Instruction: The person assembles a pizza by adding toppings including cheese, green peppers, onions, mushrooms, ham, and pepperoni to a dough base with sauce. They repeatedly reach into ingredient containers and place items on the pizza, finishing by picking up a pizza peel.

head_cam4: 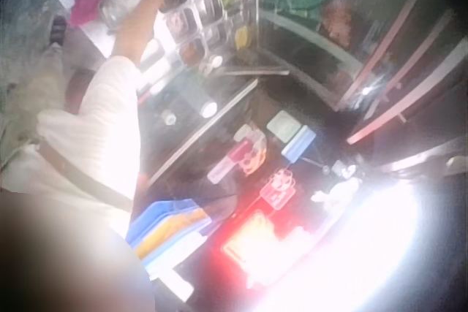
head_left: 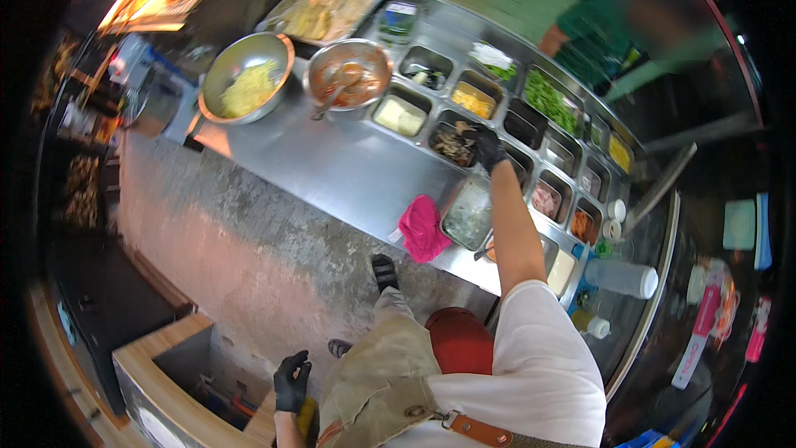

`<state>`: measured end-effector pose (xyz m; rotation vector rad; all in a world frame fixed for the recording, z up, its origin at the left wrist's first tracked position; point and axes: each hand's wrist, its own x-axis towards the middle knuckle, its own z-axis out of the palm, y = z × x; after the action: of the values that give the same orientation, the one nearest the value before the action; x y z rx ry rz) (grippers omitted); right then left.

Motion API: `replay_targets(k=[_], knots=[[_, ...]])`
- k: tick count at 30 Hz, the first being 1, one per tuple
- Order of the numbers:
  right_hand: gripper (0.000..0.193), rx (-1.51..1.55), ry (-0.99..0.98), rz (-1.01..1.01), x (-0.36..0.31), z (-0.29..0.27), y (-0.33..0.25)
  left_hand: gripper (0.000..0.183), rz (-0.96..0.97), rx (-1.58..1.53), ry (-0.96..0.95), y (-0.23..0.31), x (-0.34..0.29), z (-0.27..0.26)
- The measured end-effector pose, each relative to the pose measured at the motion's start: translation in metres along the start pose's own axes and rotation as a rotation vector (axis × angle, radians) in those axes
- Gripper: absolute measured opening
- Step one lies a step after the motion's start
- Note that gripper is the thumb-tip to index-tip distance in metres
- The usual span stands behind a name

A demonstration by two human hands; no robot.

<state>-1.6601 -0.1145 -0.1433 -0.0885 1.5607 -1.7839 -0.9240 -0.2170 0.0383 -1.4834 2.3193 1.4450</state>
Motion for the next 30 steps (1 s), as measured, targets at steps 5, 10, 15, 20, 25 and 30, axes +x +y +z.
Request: replay_targets(k=[5,10,15,20,25,30], knots=[[0.050,-0.422,-0.205,-0.250,-0.069,0.050,-0.024,0.031,-0.055,0.053,0.032,-0.022,-0.034,-0.014],[0.039,-0.072,-0.510,-0.198,-0.186,0.185,0.037,0.037,-0.022,0.099,0.150,-0.080,-0.082,-0.034],[0.039,0.189,-0.913,0.458,-0.302,0.337,0.219,0.043,-0.184,-0.128,0.373,-0.166,-0.167,-0.044],[0.038,-0.177,-1.093,0.731,-0.505,0.476,0.339,0.036,-0.119,-0.334,0.936,-0.279,-0.265,-0.064],[0.036,-0.274,-1.420,0.804,-0.783,0.646,0.397,0.039,-0.119,-0.495,1.373,-0.383,-0.394,-0.111],[0.031,-0.480,-1.775,0.549,-1.029,0.767,0.456,0.024,-0.120,-0.875,1.780,-0.463,-0.523,-0.170]])
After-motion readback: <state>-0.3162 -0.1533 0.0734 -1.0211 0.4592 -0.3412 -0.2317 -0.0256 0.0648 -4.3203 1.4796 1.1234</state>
